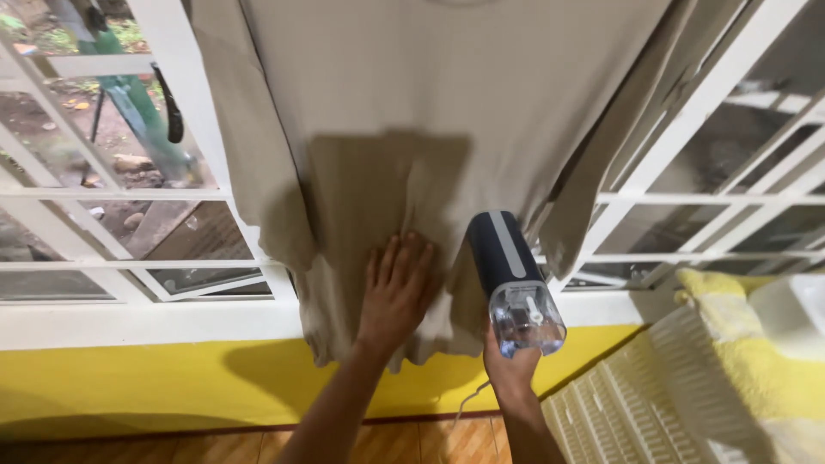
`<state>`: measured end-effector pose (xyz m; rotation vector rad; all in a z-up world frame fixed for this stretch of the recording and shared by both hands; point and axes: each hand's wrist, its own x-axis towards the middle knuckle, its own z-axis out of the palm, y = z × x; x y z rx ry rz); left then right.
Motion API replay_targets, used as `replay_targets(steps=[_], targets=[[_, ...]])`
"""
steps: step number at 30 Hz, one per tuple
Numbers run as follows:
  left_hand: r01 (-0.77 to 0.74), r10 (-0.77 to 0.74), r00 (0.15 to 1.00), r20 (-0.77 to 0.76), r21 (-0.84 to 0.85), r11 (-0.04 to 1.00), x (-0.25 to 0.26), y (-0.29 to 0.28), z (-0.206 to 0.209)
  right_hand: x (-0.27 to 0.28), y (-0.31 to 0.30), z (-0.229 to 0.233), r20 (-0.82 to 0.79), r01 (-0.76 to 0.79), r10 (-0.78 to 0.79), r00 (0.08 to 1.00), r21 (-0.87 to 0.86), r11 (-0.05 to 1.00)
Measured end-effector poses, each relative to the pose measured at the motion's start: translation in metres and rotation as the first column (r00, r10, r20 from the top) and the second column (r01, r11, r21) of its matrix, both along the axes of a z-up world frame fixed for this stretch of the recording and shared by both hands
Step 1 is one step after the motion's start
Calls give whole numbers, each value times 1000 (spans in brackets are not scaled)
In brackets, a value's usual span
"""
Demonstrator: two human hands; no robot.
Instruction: The recorder is using a handheld garment steamer to remove wrinkles from a t-shirt hanging on a rack.
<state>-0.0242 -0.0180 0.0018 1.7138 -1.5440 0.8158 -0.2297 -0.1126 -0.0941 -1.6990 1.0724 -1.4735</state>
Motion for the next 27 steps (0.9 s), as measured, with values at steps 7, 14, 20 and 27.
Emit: replay_targets(steps=[7, 14, 20, 27], targets=[[-20, 22, 986, -167, 14, 1000, -36, 22, -52, 16, 12, -23, -24, 43, -43, 999, -18, 999], [275, -110, 789, -605, 186, 943, -78, 31, -75, 15, 23, -34, 110, 39, -40, 993, 6, 999], [176, -95, 878, -470, 131, 976, -91, 10, -82, -6, 10, -10, 187, 44, -41, 981, -11, 999], [123, -40, 940, -340, 227, 966, -115, -25, -136, -28, 11, 18, 99, -27, 31, 995, -38, 999]])
